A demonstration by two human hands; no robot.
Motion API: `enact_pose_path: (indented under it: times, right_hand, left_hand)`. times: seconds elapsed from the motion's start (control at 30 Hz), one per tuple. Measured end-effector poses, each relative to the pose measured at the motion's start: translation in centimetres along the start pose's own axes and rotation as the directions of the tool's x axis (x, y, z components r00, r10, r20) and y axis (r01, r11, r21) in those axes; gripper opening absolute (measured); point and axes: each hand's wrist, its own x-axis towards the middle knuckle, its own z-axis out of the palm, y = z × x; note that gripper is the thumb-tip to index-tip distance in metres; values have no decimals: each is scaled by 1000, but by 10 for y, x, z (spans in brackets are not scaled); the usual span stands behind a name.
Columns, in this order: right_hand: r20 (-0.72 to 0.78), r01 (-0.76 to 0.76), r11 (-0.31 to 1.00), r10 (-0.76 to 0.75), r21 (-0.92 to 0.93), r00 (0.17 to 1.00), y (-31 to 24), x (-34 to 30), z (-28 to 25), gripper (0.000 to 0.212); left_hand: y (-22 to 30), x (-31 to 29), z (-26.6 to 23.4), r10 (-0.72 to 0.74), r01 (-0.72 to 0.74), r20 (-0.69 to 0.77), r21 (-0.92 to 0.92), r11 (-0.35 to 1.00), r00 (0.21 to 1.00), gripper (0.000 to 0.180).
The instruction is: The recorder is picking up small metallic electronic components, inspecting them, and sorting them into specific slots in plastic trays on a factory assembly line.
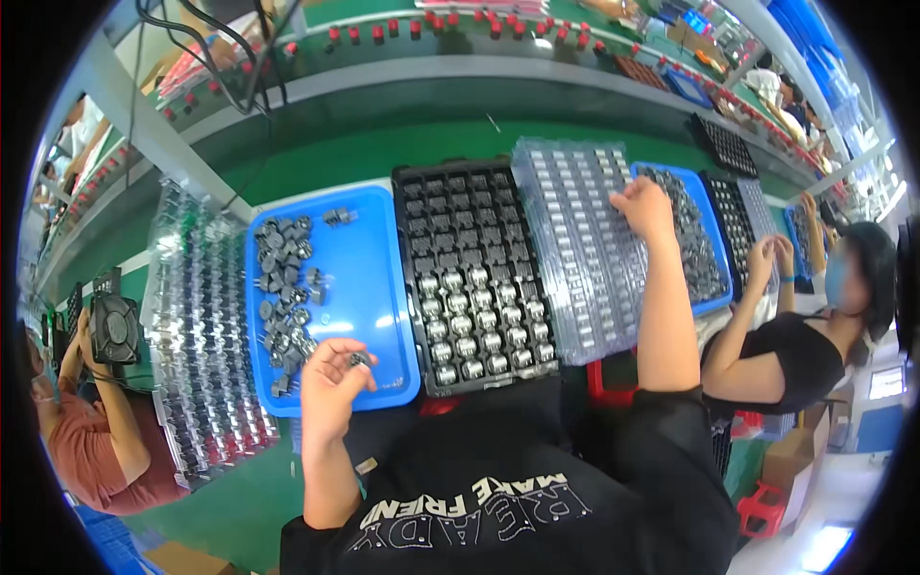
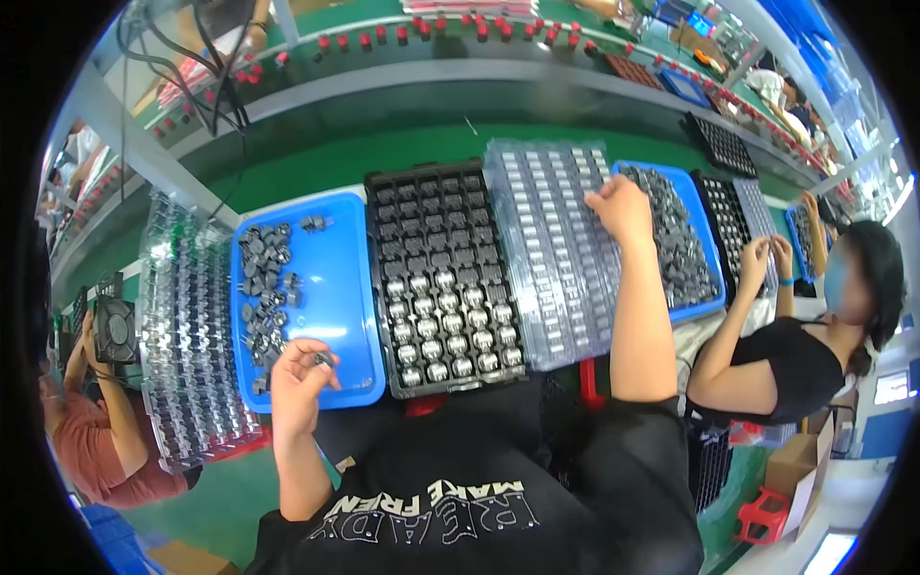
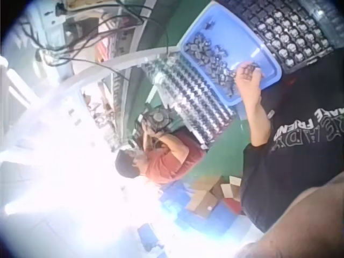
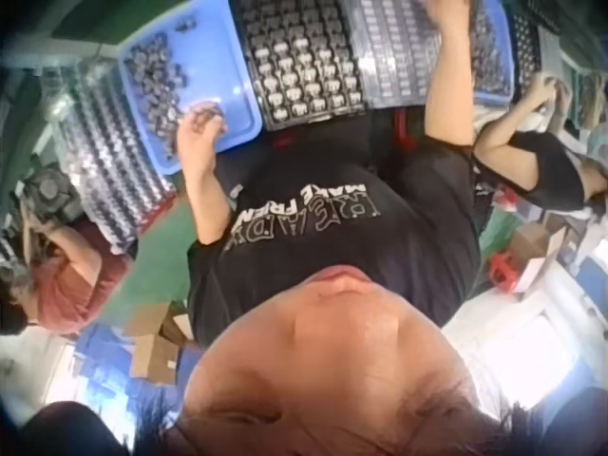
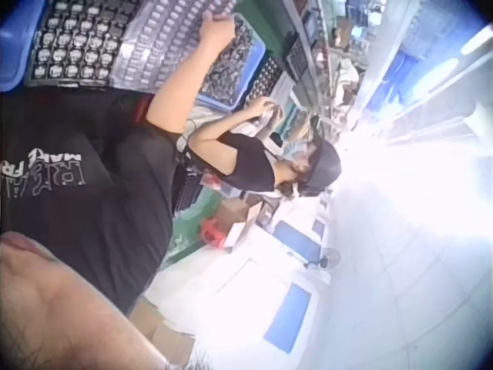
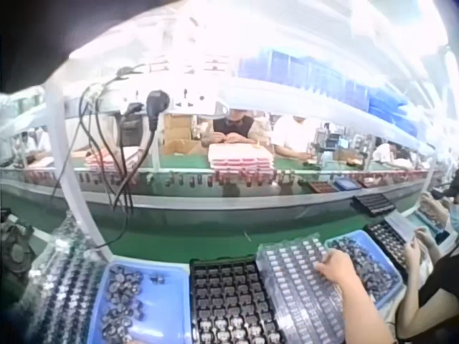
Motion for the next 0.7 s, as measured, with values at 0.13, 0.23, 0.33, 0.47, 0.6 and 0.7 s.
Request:
enact_pose_path:
  times: [0.13,0.23,0.33,0.47,0.6,0.7]
  right_hand:
    - [63,18,995,-25,101,998,5,2,0,20]
    - [91,51,980,-69,194,993,12,1,-4,17]
    - [149,140,954,-185,266,972,27,1,-4,14]
    - [102,293,951,-303,103,948,22,4,-2,15]
    - [129,66,884,-141,463,981,-30,-14,-15,15]
    - [48,141,585,-295,798,954,-85,-71,-24,17]
  left_hand:
    - [-1,6,6,32,-32,-24,-13,999,999,28]
    - [6,8,8,63,-59,-62,68,996,996,33]
    - [16,4,7,48,-49,-33,-47,998,998,37]
    - [25,4,6,-67,76,36,-387,919,997,47]
    - [29,7,10,16,46,131,-455,889,991,39]
    - [35,6,17,-1,74,157,-461,884,988,36]
